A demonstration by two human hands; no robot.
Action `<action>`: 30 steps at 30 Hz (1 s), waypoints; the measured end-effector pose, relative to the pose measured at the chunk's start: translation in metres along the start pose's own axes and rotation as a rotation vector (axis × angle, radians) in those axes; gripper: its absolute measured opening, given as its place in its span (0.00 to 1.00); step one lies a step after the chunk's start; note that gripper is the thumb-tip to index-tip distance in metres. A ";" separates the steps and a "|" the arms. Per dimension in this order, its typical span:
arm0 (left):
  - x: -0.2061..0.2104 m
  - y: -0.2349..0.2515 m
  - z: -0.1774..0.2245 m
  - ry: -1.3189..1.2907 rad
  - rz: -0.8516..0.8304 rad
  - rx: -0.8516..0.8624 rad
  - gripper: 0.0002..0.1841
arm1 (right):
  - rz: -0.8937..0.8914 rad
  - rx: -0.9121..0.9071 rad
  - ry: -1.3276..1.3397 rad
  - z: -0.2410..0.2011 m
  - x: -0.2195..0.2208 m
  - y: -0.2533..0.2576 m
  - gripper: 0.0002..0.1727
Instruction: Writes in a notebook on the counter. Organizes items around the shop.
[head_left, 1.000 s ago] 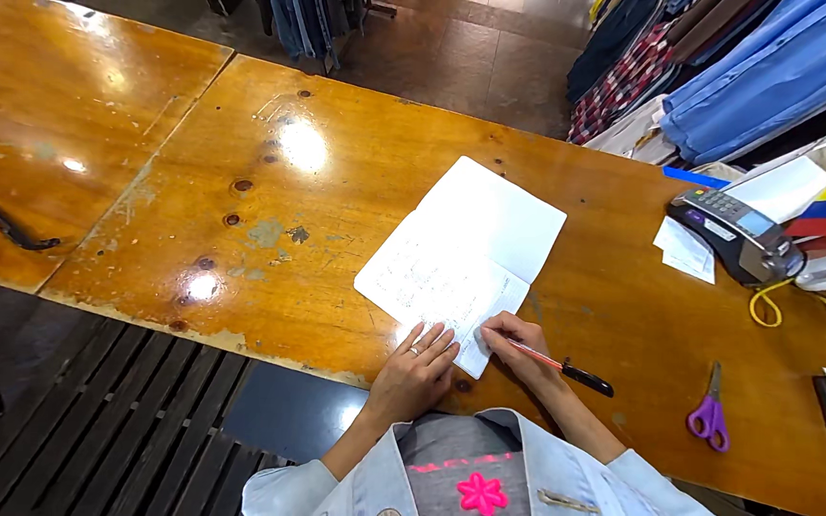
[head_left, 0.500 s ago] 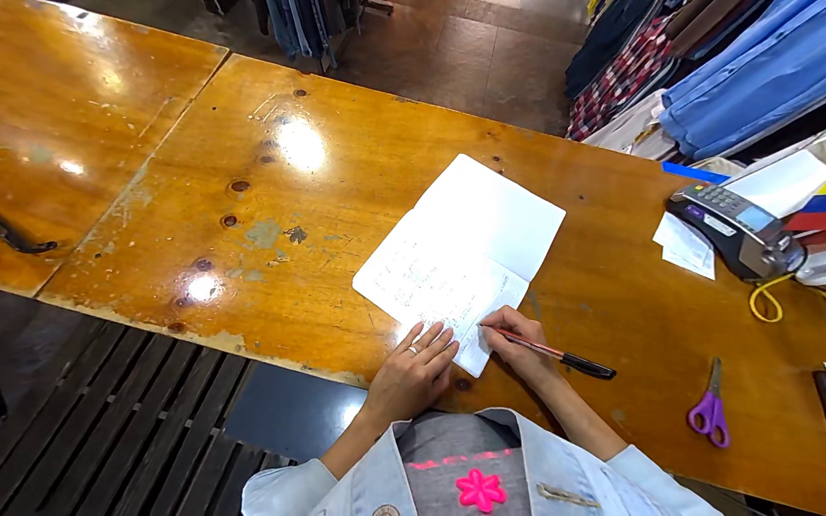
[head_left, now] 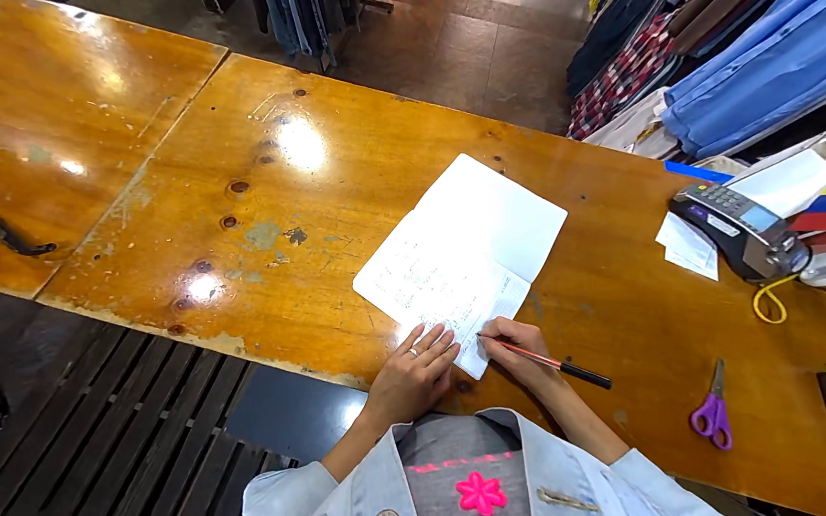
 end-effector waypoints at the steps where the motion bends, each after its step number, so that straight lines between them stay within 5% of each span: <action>1: 0.000 0.000 0.000 -0.001 0.000 -0.001 0.16 | -0.002 0.001 -0.005 0.000 0.000 0.000 0.07; 30: 0.000 0.001 0.000 -0.008 -0.002 -0.004 0.17 | 0.038 0.025 -0.059 0.000 0.002 0.001 0.07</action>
Point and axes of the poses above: each hand's wrist, its own y-axis towards the middle knuckle, its own x-axis out of the palm, z = x × y, the point moved 2 cm from there along y, towards the middle knuckle, and after that the axes turned 3 degrees about -y, right-handed, at the moved point
